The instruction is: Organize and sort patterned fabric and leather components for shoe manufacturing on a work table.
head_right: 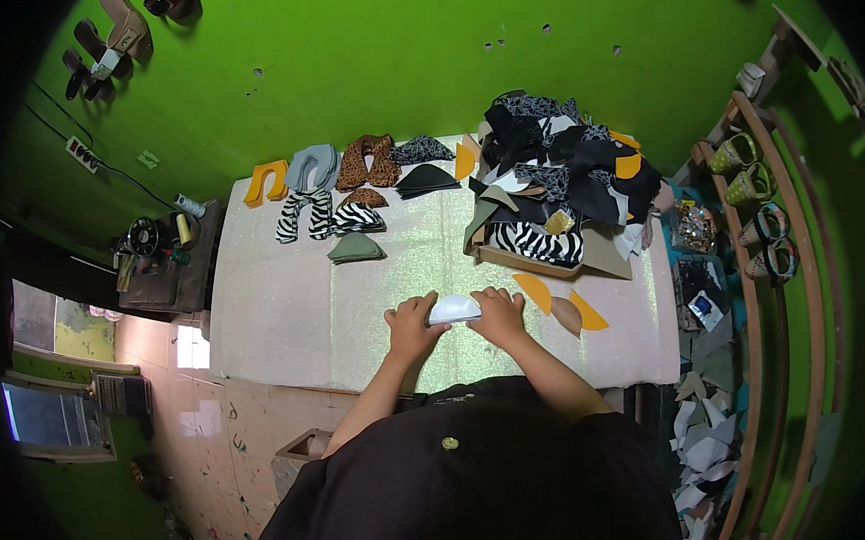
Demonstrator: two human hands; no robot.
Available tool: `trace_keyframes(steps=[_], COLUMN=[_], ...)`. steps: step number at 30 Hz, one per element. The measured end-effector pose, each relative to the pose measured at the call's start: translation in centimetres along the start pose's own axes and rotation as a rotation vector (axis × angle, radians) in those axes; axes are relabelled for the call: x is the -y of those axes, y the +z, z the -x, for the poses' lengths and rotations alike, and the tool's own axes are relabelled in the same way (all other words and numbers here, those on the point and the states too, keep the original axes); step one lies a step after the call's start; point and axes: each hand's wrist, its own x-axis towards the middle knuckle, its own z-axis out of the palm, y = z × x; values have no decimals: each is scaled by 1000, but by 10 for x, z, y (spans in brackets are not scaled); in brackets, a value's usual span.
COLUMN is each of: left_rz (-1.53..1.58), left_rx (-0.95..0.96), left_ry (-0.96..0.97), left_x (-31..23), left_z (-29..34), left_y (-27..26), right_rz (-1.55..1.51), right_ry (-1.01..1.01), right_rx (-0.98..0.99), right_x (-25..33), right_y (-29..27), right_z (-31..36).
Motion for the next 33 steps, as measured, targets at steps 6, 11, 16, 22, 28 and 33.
trace_keyframes(steps=[6,11,16,22,28,33], left_rz=[91,-29,24,116,158,194], left_rx=[-148,-51,-148,-381,-464,-489], left_ry=[329,390,468,396,339,334], left_x=[0,16,6,-5,-5,-13], left_z=[1,2,0,4,4,1], left_y=[7,27,11,-4,-11,-21], right_rz=[-140,-130,90,437,365,-16], right_ry=[-169,-249,-205,-179,-151,-90], right_rx=[-302,-713,-825,-612,-494,-581], right_x=[22,13,-28,-53,-53,-48], right_y=[-33,-69,-120,-151,-153,-171], right_z=[4,-30,-91,-131,-141,-137])
